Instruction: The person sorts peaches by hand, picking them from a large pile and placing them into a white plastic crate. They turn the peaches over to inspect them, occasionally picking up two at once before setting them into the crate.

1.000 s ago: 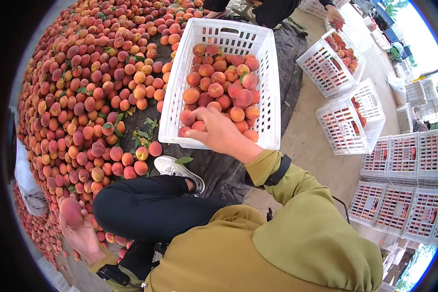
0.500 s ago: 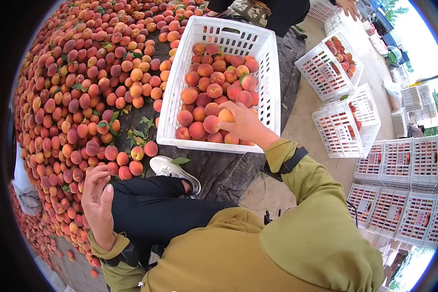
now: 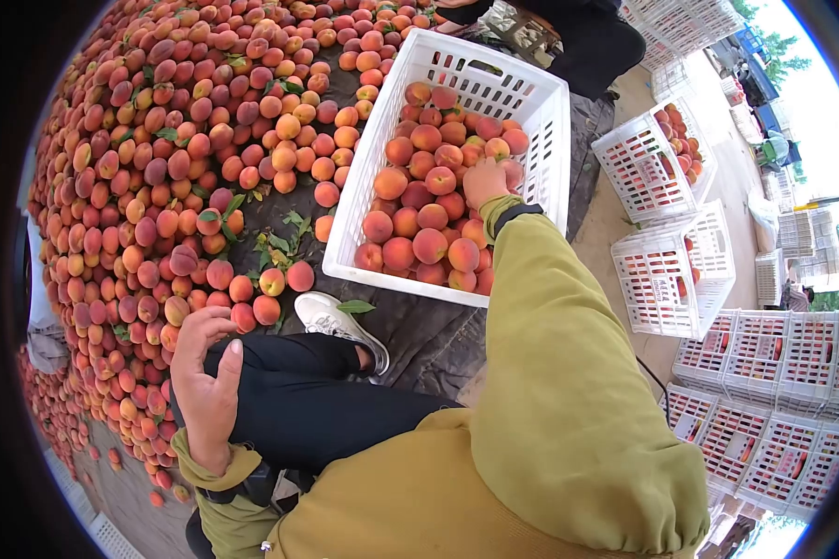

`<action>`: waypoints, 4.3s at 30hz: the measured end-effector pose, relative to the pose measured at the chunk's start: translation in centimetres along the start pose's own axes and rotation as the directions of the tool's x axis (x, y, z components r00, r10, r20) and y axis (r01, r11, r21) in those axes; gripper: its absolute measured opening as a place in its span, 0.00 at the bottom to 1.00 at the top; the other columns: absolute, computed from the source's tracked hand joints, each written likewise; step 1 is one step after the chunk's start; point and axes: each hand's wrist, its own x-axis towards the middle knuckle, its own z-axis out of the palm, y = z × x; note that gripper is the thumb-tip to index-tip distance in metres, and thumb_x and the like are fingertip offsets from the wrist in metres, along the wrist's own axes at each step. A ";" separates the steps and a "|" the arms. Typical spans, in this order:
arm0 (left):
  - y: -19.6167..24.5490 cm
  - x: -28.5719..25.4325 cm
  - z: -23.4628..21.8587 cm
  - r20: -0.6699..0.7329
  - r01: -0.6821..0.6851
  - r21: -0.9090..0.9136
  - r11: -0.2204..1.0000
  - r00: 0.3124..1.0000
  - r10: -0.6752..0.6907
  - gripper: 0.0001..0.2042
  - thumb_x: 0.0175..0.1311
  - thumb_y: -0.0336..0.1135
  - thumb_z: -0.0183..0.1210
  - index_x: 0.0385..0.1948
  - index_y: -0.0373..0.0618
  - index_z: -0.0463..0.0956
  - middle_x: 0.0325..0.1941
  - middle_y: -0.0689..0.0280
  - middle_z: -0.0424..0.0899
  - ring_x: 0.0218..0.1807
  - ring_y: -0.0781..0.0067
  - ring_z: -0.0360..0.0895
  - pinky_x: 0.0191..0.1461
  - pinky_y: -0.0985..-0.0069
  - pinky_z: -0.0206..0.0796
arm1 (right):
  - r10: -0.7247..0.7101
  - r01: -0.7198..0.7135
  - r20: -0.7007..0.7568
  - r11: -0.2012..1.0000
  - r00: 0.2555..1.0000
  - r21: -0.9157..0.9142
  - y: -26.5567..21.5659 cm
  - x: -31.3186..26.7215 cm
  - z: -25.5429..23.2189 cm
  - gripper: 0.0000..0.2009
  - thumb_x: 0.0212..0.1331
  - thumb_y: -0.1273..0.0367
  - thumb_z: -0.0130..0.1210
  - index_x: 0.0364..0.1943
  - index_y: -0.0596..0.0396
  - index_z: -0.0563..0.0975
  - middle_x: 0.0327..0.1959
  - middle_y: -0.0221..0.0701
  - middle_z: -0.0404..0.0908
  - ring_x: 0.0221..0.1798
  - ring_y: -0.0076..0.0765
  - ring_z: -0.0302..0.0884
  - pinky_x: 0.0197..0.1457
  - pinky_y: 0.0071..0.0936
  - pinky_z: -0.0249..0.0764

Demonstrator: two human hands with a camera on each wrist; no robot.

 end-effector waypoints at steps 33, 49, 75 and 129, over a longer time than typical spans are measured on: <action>0.1 -0.5 0.9 -0.021 -0.081 -0.022 0.996 0.997 0.081 0.05 0.53 0.26 0.56 0.30 0.38 0.73 0.37 0.59 0.77 0.42 0.61 0.74 0.51 0.71 0.64 | -0.037 0.047 -0.208 -0.922 0.977 0.384 -2.3 -15.1 -12.2 0.27 0.50 0.53 0.56 0.53 0.51 0.67 0.37 0.37 0.77 0.24 0.26 0.74 0.23 0.17 0.70; -0.2 -0.4 0.8 0.017 -0.145 0.019 0.989 0.989 0.145 0.04 0.57 0.25 0.53 0.32 0.36 0.72 0.39 0.62 0.76 0.43 0.71 0.73 0.49 0.77 0.64 | 0.069 0.240 -0.378 -0.872 0.923 0.427 -3.8 -16.1 -13.5 0.24 0.60 0.66 0.48 0.60 0.55 0.59 0.50 0.40 0.69 0.42 0.42 0.76 0.49 0.35 0.76; 0.0 -0.7 0.1 -0.060 -0.134 0.036 0.990 0.989 0.136 0.04 0.53 0.24 0.55 0.31 0.38 0.74 0.38 0.59 0.78 0.44 0.62 0.75 0.52 0.72 0.64 | 0.253 -0.139 -0.058 0.695 0.966 0.705 3.8 -6.7 -3.0 0.29 0.45 0.60 0.63 0.52 0.58 0.67 0.50 0.48 0.73 0.50 0.53 0.75 0.51 0.42 0.71; -26.4 -2.0 2.6 0.475 0.395 -0.872 -0.290 0.538 -0.697 0.20 0.62 0.46 0.55 0.52 0.48 0.64 0.50 0.58 0.72 0.43 0.60 0.74 0.43 0.68 0.74 | -0.758 0.090 -0.250 -0.247 0.603 0.965 -40.0 0.7 -14.6 0.25 0.50 0.60 0.63 0.51 0.55 0.72 0.46 0.37 0.76 0.49 0.34 0.74 0.52 0.30 0.70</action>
